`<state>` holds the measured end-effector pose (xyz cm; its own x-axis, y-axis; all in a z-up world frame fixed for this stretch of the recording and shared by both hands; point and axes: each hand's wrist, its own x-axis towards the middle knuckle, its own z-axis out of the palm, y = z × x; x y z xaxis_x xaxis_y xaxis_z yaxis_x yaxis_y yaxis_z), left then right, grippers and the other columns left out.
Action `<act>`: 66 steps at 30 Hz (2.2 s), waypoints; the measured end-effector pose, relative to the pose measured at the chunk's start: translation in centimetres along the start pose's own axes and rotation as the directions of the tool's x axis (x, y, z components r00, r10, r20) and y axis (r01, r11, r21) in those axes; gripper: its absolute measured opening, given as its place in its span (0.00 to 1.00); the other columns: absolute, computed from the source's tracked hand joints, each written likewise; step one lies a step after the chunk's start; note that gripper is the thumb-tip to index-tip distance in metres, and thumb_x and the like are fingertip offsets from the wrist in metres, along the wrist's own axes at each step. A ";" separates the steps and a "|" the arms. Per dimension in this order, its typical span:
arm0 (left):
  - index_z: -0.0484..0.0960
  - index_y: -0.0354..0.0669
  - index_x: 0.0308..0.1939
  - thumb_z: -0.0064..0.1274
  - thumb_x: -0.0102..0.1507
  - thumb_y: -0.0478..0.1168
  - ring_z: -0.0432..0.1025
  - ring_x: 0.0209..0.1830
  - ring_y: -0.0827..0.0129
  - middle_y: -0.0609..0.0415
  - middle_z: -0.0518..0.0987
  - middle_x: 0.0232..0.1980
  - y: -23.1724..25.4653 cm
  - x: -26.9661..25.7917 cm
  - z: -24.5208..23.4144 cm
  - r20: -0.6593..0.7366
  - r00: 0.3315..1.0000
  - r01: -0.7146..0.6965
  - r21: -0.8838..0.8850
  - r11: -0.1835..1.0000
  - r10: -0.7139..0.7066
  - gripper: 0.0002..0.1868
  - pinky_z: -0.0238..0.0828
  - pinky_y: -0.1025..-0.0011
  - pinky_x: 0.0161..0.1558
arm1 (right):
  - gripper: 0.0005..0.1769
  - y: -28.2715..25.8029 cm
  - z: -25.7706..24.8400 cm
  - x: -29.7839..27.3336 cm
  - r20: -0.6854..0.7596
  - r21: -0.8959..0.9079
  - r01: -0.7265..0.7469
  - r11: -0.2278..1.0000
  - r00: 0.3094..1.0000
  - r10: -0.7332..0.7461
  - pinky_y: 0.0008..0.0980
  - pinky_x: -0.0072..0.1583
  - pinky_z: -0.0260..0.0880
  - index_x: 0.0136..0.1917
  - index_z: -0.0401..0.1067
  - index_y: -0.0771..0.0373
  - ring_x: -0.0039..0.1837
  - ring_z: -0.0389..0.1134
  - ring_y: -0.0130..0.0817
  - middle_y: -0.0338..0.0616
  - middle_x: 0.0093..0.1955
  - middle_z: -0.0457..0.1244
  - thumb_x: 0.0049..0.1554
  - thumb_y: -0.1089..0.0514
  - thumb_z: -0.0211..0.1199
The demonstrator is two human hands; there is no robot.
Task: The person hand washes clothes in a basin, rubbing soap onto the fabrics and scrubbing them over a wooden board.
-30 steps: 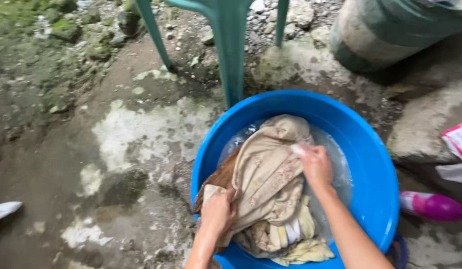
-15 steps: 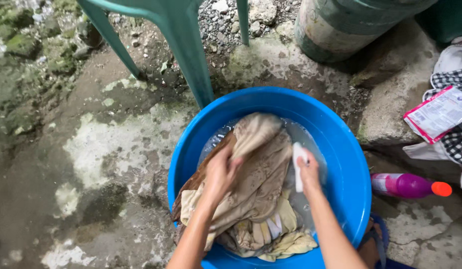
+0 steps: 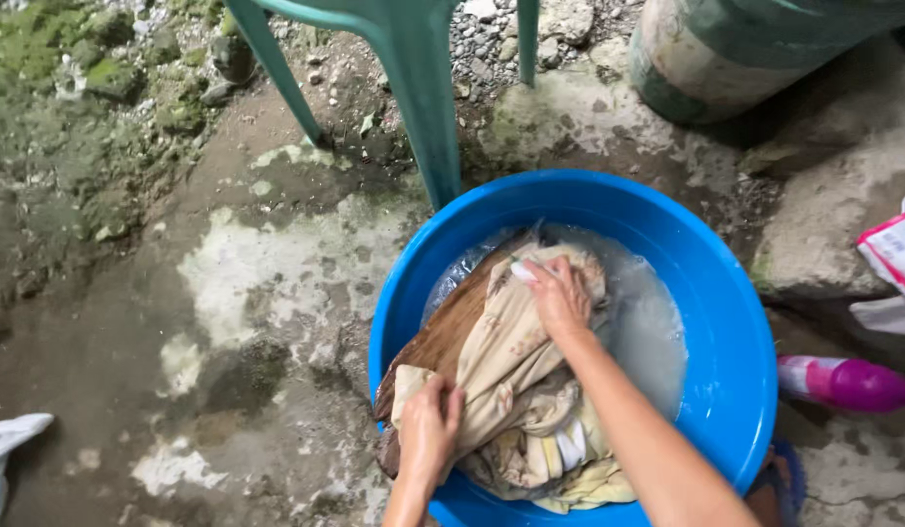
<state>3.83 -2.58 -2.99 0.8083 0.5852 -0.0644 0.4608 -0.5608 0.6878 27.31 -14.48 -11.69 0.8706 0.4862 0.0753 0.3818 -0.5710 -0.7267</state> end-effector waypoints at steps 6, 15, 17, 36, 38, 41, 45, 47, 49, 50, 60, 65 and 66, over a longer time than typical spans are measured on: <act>0.82 0.39 0.36 0.56 0.61 0.46 0.77 0.37 0.44 0.39 0.82 0.35 1.4 0.6 -0.7 -0.003 0.995 0.099 -0.021 0.995 -0.099 0.13 0.72 0.53 0.41 | 0.13 -1.6 4.1 -5.4 0.168 -0.194 0.351 0.916 0.932 -0.321 0.46 0.60 0.68 0.53 0.72 0.51 0.61 0.69 0.50 0.44 0.57 0.67 0.54 0.54 0.65; 0.74 0.46 0.64 0.70 0.40 0.38 0.67 0.62 0.39 0.39 0.72 0.63 3.4 -3.1 -3.6 0.147 0.976 -0.206 0.385 0.900 0.160 0.46 0.64 0.49 0.51 | 0.47 17.3 -2.3 -0.7 -0.133 0.104 -0.052 0.993 0.989 0.065 0.49 0.59 0.66 0.74 0.54 0.77 0.61 0.66 0.57 0.67 0.62 0.61 0.53 0.52 0.73; 0.75 0.42 0.61 0.68 0.41 0.36 0.68 0.59 0.39 0.38 0.73 0.61 3.4 -1.9 -1.9 0.055 0.988 -0.155 0.245 0.957 0.146 0.42 0.66 0.51 0.51 | 0.32 15.8 -1.6 -3.3 0.122 0.329 -0.317 0.890 0.948 0.293 0.46 0.58 0.67 0.64 0.67 0.70 0.56 0.68 0.42 0.48 0.54 0.67 0.54 0.51 0.73; 0.65 0.42 0.71 0.56 0.52 0.31 0.66 0.60 0.44 0.37 0.67 0.60 6.6 6.0 7.8 0.155 0.981 -0.076 -0.243 0.967 0.116 0.41 0.67 0.54 0.60 | 0.37 -1.1 -8.8 -5.4 -0.111 0.440 -0.061 0.896 0.986 0.122 0.37 0.64 0.66 0.73 0.57 0.70 0.64 0.66 0.40 0.53 0.64 0.64 0.59 0.48 0.66; 0.70 0.46 0.70 0.49 0.55 0.29 0.70 0.58 0.47 0.39 0.70 0.58 5.8 7.1 8.0 0.170 0.985 0.040 -0.293 0.955 0.011 0.36 0.73 0.57 0.58 | 0.38 1.4 -5.8 -5.5 -0.073 0.439 -0.006 0.899 0.996 0.042 0.38 0.65 0.65 0.73 0.56 0.70 0.65 0.67 0.42 0.56 0.65 0.64 0.59 0.47 0.65; 0.73 0.45 0.65 0.50 0.62 0.31 0.71 0.62 0.49 0.42 0.72 0.62 6.3 8.0 7.9 0.076 0.995 -0.037 -0.250 0.968 0.058 0.26 0.74 0.58 0.60 | 0.39 7.8 -4.9 -5.1 0.153 0.078 -0.353 0.932 0.928 0.339 0.43 0.65 0.67 0.67 0.67 0.65 0.64 0.67 0.49 0.58 0.63 0.64 0.51 0.41 0.72; 0.72 0.46 0.66 0.56 0.55 0.33 0.66 0.64 0.45 0.40 0.71 0.65 8.5 6.8 10.3 0.060 0.877 -0.480 0.171 0.860 0.477 0.33 0.66 0.56 0.60 | 0.40 19.4 -8.4 -3.5 -0.173 -0.006 -0.239 0.971 0.957 0.234 0.50 0.69 0.58 0.68 0.69 0.65 0.73 0.57 0.60 0.69 0.74 0.54 0.52 0.40 0.75; 0.72 0.46 0.66 0.60 0.50 0.36 0.64 0.66 0.42 0.37 0.69 0.67 8.9 5.6 11.7 0.147 0.794 -0.597 0.372 0.711 0.590 0.38 0.63 0.54 0.58 | 0.40 21.9 -8.3 -3.3 -0.046 0.144 -0.158 0.977 0.985 0.166 0.54 0.70 0.51 0.73 0.67 0.69 0.77 0.47 0.67 0.76 0.77 0.47 0.58 0.44 0.76; 0.72 0.47 0.67 0.61 0.46 0.37 0.60 0.70 0.48 0.43 0.66 0.70 8.7 4.3 12.6 0.550 0.706 -0.654 0.265 0.709 0.446 0.41 0.56 0.56 0.69 | 0.43 21.8 -7.2 -3.8 0.083 0.120 -0.277 0.953 0.960 0.268 0.50 0.69 0.57 0.74 0.64 0.66 0.74 0.55 0.59 0.69 0.73 0.54 0.53 0.43 0.73; 0.72 0.47 0.67 0.61 0.46 0.37 0.60 0.70 0.48 0.43 0.66 0.70 8.2 4.2 12.9 0.548 0.707 -0.653 0.265 0.709 0.446 0.41 0.56 0.56 0.69 | 0.47 21.2 -7.1 -4.2 0.206 0.083 -0.387 0.918 0.908 0.365 0.45 0.69 0.63 0.75 0.60 0.63 0.71 0.63 0.52 0.61 0.70 0.61 0.48 0.42 0.70; 0.87 0.37 0.48 0.48 0.67 0.66 0.79 0.39 0.53 0.47 0.84 0.37 4.9 10.3 16.6 0.652 0.746 0.420 -0.301 0.856 -0.138 0.34 0.73 0.60 0.41 | 0.34 2.9 -14.2 -7.6 0.612 0.476 -0.504 0.721 0.779 0.140 0.35 0.53 0.74 0.59 0.77 0.67 0.50 0.71 0.31 0.47 0.52 0.71 0.44 0.46 0.76; 0.69 0.42 0.56 0.67 0.54 0.37 0.79 0.43 0.65 0.55 0.82 0.43 7.4 10.4 15.2 0.631 0.755 0.546 -0.452 0.705 -0.180 0.30 0.81 0.62 0.42 | 0.50 -1.7 -15.7 -10.7 0.787 0.208 -0.639 0.741 0.560 0.261 0.33 0.39 0.73 0.74 0.58 0.57 0.45 0.71 0.27 0.40 0.57 0.68 0.44 0.44 0.76; 0.75 0.40 0.53 0.64 0.57 0.37 0.79 0.43 0.66 0.54 0.83 0.43 8.8 10.5 15.3 0.609 0.783 0.519 -0.531 0.669 -0.124 0.22 0.80 0.66 0.42 | 0.50 -1.6 -16.5 -10.4 0.786 0.215 -0.636 0.741 0.563 0.256 0.33 0.39 0.73 0.74 0.58 0.57 0.45 0.71 0.27 0.40 0.57 0.68 0.44 0.44 0.76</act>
<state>21.96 -10.30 -8.69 0.7992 0.1708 -0.5763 0.5336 0.2399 0.8110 22.73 -29.56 -0.08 0.3438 0.6477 -0.6799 -0.3379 -0.5903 -0.7331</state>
